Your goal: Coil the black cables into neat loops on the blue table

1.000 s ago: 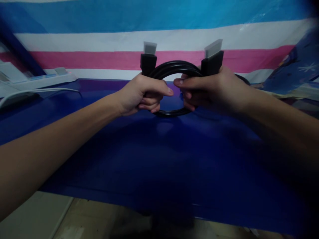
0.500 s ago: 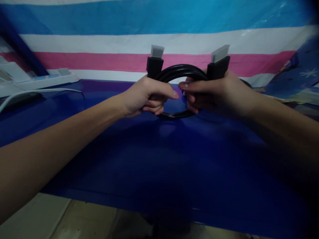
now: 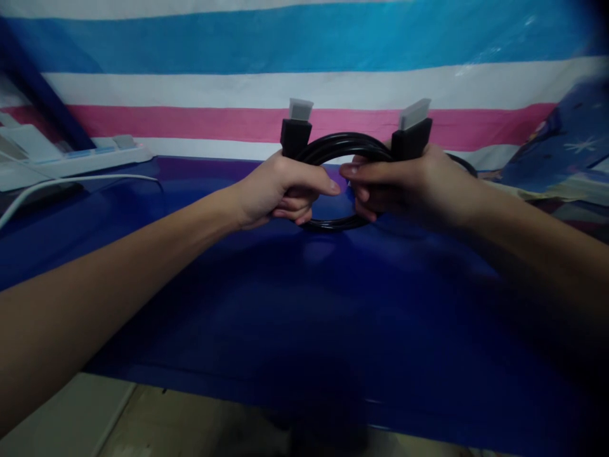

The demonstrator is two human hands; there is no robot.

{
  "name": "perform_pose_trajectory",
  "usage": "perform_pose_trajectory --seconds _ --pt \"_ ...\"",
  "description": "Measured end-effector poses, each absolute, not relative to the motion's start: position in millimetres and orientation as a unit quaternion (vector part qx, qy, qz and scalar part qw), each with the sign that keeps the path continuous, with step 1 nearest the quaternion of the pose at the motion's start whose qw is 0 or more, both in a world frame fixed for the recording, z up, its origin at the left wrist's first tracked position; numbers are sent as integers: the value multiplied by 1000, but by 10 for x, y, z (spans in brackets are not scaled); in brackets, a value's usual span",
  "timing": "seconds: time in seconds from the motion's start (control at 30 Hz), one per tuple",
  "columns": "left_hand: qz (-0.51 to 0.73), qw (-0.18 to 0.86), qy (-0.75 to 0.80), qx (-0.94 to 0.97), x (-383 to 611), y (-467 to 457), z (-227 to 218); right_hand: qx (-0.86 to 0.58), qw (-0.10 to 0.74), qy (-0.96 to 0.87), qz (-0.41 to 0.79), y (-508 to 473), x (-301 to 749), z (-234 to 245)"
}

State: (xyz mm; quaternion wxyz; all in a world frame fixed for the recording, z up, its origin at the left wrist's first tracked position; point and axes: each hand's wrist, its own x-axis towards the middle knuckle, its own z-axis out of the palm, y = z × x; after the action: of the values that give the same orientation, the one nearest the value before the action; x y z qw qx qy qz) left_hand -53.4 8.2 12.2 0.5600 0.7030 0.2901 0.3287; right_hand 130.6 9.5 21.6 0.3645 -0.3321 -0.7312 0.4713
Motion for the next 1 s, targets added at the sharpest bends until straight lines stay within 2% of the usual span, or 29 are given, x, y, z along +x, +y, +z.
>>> perform_pose_trajectory --seconds 0.33,0.53,0.63,0.83,1.0 --pt "332 561 281 704 -529 80 123 -316 356 -727 494 115 1317 231" --pt "303 617 295 663 -542 59 179 -316 347 -667 579 153 1298 159" --pt "302 627 294 655 -551 62 184 -324 346 -663 579 154 1289 150" --pt "316 603 328 655 -504 30 187 -333 360 -664 564 159 1305 149" --pt "395 566 384 613 -436 -23 194 -335 357 -628 605 132 1240 166"
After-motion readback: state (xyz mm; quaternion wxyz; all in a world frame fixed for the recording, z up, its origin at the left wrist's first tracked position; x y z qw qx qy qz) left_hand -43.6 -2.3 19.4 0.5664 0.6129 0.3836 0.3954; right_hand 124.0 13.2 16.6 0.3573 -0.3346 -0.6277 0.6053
